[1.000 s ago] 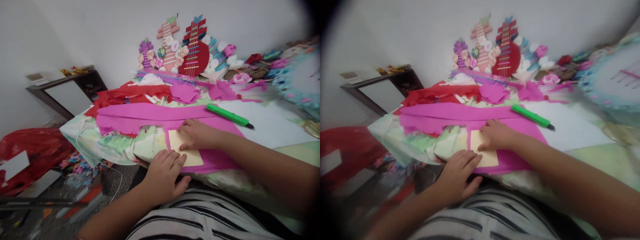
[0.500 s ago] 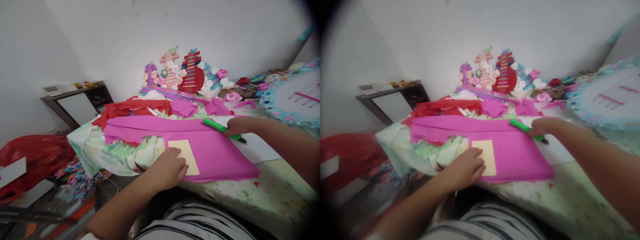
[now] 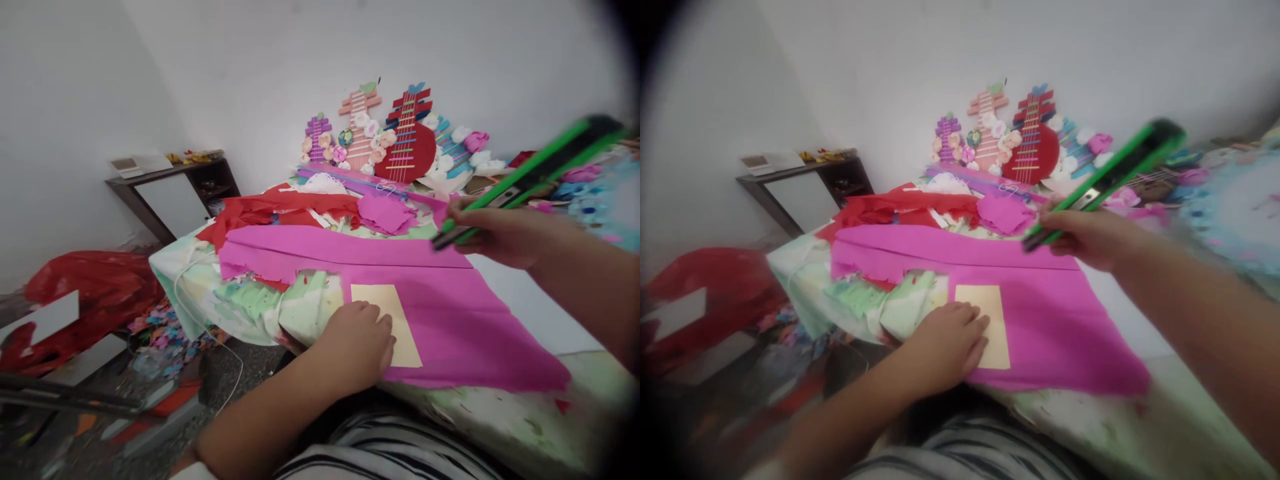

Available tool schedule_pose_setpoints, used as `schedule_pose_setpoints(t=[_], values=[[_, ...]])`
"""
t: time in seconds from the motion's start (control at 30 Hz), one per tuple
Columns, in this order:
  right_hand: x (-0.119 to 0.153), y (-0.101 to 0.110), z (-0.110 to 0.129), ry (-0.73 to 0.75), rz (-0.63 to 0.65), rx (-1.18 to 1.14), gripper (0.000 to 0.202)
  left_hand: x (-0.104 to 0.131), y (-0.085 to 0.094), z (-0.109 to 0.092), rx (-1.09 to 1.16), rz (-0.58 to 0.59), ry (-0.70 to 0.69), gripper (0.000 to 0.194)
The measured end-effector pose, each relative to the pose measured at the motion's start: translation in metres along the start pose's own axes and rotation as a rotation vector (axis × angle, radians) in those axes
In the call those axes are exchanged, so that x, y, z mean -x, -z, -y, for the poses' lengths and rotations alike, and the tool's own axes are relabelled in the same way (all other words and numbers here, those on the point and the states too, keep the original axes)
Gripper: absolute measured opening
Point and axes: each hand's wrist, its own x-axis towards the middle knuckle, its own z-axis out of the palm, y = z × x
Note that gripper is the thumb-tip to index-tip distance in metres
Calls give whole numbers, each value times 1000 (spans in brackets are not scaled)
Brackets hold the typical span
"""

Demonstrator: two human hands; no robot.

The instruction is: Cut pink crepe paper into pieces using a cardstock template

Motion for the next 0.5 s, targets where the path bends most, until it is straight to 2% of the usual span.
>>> schedule_pose_setpoints(t=[0.03, 0.1, 0.2, 0.3, 0.4, 0.5], values=[[-1, -15, 0, -19, 114, -83, 20, 0, 0, 0, -16, -5, -21, 20], [-5, -41, -5, -26, 227, -104, 24, 0, -2, 0, -37, -19, -48, 21], [-18, -67, -16, 1, 258, -149, 22, -1, -6, 1, -40, -8, -65, 20], [-31, -79, -25, -4, 318, -254, 28, -1, -9, 0, -1, 39, -52, 20], [-39, -86, -30, -50, 402, -235, 34, -1, -11, 1, 66, 84, 20, 22], [-45, -94, -35, -75, 454, -200, 35, 1, -12, 2, 118, 94, 31, 24]])
